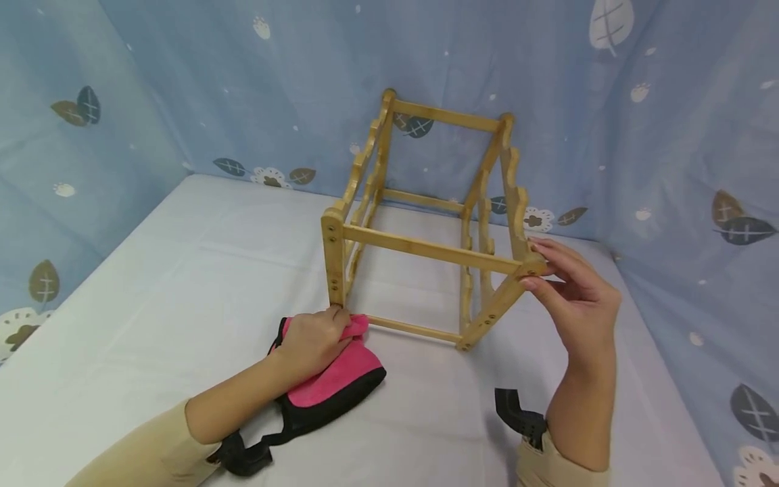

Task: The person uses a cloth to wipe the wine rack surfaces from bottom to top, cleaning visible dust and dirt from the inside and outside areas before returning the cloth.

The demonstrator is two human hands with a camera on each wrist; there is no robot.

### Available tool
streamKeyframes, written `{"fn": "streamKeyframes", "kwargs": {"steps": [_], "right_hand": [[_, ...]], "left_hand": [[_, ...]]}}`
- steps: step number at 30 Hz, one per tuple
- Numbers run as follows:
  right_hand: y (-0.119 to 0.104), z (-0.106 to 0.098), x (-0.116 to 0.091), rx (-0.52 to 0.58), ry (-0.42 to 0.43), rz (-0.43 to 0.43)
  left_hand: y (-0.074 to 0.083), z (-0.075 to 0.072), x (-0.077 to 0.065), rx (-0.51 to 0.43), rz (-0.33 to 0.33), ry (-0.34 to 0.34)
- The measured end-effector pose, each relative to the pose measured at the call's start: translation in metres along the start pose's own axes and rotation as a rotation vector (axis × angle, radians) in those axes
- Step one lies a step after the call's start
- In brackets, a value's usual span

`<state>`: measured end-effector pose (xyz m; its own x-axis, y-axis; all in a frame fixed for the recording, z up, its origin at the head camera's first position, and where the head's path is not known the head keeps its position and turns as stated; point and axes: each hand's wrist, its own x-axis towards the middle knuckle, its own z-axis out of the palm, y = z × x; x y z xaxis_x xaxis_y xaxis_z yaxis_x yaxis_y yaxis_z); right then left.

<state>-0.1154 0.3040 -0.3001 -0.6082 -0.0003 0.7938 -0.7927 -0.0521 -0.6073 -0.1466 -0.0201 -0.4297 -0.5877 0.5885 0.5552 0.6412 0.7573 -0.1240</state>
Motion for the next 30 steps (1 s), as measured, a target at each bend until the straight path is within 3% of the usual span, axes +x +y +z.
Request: {"fn": "streamKeyframes", "kwargs": {"steps": [5, 13, 16, 24, 30], "right_hand": [[-0.001, -0.003, 0.0, 0.001, -0.01, 0.007], [0.0, 0.0, 0.0, 0.017, -0.021, 0.002], [0.0, 0.0, -0.001, 0.015, -0.021, -0.004], [0.002, -0.001, -0.001, 0.009, -0.026, -0.006], [0.001, -0.002, -0.002, 0.022, -0.029, 0.004]], "left_hand": [[-0.009, 0.0, -0.005, -0.057, -0.049, 0.042], [-0.025, -0.007, -0.008, -0.217, -0.073, 0.012], [-0.034, -0.017, -0.005, -0.273, -0.064, 0.061], [-0.061, -0.034, 0.006, -0.322, 0.053, 0.252], [-0.061, -0.034, 0.008, -0.42, 0.045, 0.352]]}}
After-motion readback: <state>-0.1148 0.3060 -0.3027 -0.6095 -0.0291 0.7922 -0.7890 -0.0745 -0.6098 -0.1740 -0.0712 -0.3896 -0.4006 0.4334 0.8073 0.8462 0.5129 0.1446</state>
